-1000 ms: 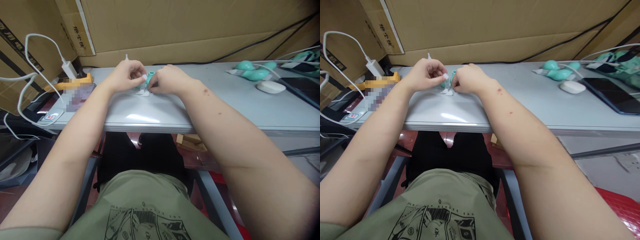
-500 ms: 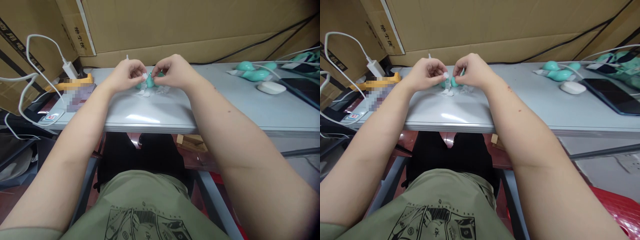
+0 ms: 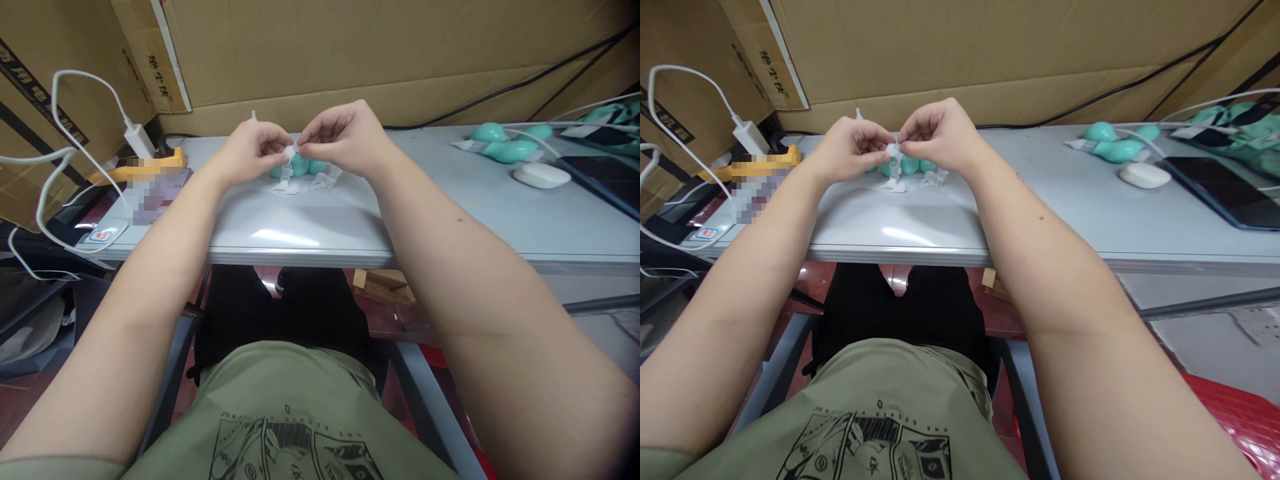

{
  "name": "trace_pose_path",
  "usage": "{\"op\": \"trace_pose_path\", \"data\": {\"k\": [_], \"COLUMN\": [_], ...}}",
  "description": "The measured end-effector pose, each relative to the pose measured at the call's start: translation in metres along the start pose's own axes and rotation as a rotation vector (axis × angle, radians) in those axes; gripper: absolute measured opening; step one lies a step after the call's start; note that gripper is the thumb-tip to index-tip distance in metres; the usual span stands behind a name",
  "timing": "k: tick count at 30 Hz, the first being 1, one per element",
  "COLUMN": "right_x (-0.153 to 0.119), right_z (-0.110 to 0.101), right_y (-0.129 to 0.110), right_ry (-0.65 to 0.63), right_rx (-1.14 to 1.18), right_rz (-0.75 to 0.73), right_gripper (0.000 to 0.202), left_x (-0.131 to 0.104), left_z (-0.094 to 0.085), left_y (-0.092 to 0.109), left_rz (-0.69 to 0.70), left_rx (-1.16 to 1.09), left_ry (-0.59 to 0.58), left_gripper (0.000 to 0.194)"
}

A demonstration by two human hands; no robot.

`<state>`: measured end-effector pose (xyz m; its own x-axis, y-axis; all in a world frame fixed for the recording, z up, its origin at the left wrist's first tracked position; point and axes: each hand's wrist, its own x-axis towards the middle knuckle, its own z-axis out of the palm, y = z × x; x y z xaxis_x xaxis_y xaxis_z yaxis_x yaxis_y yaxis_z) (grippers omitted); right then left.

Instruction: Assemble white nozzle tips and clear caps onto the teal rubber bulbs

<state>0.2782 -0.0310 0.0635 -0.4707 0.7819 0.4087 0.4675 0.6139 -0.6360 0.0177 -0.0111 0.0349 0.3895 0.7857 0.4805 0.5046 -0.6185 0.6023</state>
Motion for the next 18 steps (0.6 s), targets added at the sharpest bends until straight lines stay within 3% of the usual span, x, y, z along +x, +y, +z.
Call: {"op": "trace_pose_path", "data": {"k": [4,9,18], "right_x": [0.002,0.003,0.002], "right_z": [0.001,0.003,0.004], "right_y": [0.008,0.012,0.006], "right_ry": [-0.031,-0.002,0.011], "right_rx": [-0.054,-0.139,-0.263], "right_rz": [0.024,-0.067,-0.031], "right_gripper": [0.046,0.033,0.039], "left_x": [-0.002,-0.004,-0.001], "left_z": [0.0,0.001,0.001], "left_y": [0.003,0.003,0.0], "left_rz": [-0.003,0.009,0.018], "left_rx": [-0.003,-0.021,-0.029], "left_ry": [-0.01,-0.019,-0.028], "left_gripper": [0.014,0.014,0.016]}}
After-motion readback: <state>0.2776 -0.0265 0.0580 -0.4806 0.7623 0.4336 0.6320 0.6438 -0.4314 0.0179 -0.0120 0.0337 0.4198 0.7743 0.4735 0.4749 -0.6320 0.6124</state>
